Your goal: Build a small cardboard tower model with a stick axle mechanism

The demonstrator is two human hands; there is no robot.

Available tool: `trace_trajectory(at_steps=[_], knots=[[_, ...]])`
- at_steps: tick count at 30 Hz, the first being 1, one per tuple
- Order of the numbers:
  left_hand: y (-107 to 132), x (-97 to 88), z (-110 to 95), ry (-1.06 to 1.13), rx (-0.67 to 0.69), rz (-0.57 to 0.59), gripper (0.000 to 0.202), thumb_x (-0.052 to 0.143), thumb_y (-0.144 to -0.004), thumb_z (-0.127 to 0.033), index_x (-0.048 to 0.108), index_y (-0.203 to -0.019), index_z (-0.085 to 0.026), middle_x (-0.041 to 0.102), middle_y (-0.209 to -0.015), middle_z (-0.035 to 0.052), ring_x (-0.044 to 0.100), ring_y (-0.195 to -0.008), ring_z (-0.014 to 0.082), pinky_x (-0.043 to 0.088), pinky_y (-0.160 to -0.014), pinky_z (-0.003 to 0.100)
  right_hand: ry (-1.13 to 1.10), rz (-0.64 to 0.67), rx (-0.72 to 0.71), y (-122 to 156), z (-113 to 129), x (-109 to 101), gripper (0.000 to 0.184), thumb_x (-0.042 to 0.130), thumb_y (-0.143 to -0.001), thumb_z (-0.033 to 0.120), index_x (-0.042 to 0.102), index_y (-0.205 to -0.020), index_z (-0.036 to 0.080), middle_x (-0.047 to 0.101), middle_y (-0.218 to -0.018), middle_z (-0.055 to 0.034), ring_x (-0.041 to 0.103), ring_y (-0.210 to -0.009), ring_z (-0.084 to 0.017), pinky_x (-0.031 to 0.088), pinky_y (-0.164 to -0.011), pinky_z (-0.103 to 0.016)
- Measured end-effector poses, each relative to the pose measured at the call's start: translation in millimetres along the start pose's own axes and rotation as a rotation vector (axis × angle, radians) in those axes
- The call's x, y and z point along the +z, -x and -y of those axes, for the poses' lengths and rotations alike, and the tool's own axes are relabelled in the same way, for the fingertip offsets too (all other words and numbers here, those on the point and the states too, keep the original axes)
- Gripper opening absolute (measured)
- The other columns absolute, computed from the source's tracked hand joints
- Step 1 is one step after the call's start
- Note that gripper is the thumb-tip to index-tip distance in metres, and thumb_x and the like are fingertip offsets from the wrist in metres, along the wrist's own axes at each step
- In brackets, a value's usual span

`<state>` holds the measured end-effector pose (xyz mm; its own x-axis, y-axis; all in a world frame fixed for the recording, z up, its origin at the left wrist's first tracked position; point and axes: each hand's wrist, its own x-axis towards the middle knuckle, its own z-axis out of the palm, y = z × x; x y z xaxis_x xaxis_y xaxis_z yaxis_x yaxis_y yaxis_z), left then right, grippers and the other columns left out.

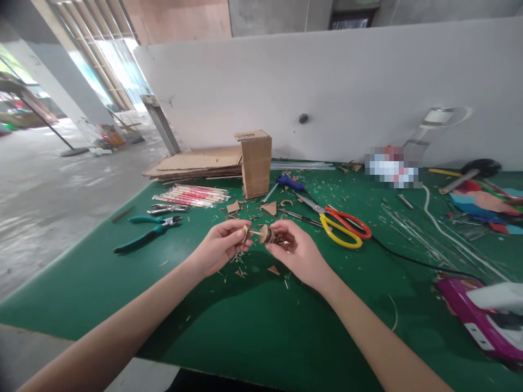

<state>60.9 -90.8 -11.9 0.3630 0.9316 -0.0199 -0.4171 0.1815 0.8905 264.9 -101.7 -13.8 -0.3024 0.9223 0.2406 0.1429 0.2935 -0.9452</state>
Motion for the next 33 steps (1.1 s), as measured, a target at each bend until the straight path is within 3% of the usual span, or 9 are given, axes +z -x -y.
trace_trajectory(at_steps=[6, 14, 18, 21, 25, 28, 33], knots=[[-0.1, -0.7, 1.2, 0.058, 0.012, -0.017, 0.023, 0.076, -0.068, -0.023, 0.07, -0.089, -0.017, 0.066, -0.079, -0.0003, 0.064, -0.063, 0.0083, 0.054, -0.068, 0.025, 0.014, 0.005, -0.007, 1.8, 4.0, 1.5, 0.027, 0.063, -0.078, 0.029, 0.052, -0.103, 0.027, 0.064, -0.099, -0.0032, 0.063, -0.093, -0.019, 0.054, -0.081, -0.037], [0.7, 1.7, 1.0, 0.138, -0.084, 0.023, 0.018, 0.072, -0.074, -0.025, 0.068, -0.09, -0.018, 0.066, -0.074, -0.0008, 0.064, -0.066, 0.008, 0.054, -0.069, 0.024, -0.01, -0.002, -0.013, 2.9, 2.9, 3.5, 0.027, 0.063, -0.078, 0.026, 0.05, -0.102, 0.027, 0.062, -0.098, -0.0028, 0.063, -0.093, -0.018, 0.053, -0.085, -0.038], [1.5, 3.2, 1.8, 0.113, -0.096, 0.027, 0.019, 0.07, -0.076, -0.028, 0.064, -0.092, -0.021, 0.067, -0.083, -0.0001, 0.065, -0.075, 0.0105, 0.053, -0.072, 0.026, 0.004, -0.007, -0.014, 3.5, 4.0, 6.6, 0.026, 0.063, -0.078, 0.026, 0.05, -0.101, 0.026, 0.062, -0.098, -0.0031, 0.063, -0.093, -0.018, 0.053, -0.084, -0.037], [0.6, 4.2, 3.2, -0.033, 0.027, -0.036, 0.017, 0.068, -0.077, -0.029, 0.061, -0.089, -0.02, 0.065, -0.088, 0.0004, 0.064, -0.083, 0.0134, 0.052, -0.076, 0.029, 0.013, -0.024, -0.01, 3.3, 2.6, 6.9, 0.026, 0.062, -0.079, 0.027, 0.051, -0.102, 0.026, 0.062, -0.098, -0.0035, 0.063, -0.093, -0.019, 0.053, -0.084, -0.038], [-0.8, 4.7, 2.0, -0.485, 0.222, -0.155, 0.014, 0.061, -0.08, -0.028, 0.065, -0.087, -0.017, 0.064, -0.082, 0.0018, 0.06, -0.075, 0.0127, 0.05, -0.073, 0.028, 0.034, -0.029, -0.002, 3.0, -0.3, 6.1, 0.026, 0.061, -0.08, 0.028, 0.051, -0.104, 0.026, 0.062, -0.099, -0.0037, 0.062, -0.094, -0.019, 0.052, -0.084, -0.037], [0.4, 5.6, -2.0, -0.744, 0.296, -0.167, 0.019, 0.054, -0.083, -0.027, 0.068, -0.09, -0.016, 0.064, -0.083, 0.004, 0.059, -0.076, 0.0141, 0.048, -0.071, 0.028, 0.048, -0.028, -0.009, 2.9, -1.3, 6.1, 0.026, 0.061, -0.08, 0.028, 0.051, -0.104, 0.026, 0.062, -0.1, -0.0036, 0.062, -0.094, -0.019, 0.052, -0.083, -0.037], [2.9, 8.5, -4.7, -0.801, 0.278, -0.132, 0.02, 0.054, -0.083, -0.029, 0.065, -0.094, -0.016, 0.064, -0.087, 0.0046, 0.06, -0.078, 0.0146, 0.048, -0.072, 0.028, 0.077, -0.026, -0.007, 3.2, -0.3, 5.7, 0.025, 0.06, -0.081, 0.029, 0.051, -0.105, 0.026, 0.062, -0.1, -0.0038, 0.062, -0.095, -0.019, 0.053, -0.081, -0.036]])
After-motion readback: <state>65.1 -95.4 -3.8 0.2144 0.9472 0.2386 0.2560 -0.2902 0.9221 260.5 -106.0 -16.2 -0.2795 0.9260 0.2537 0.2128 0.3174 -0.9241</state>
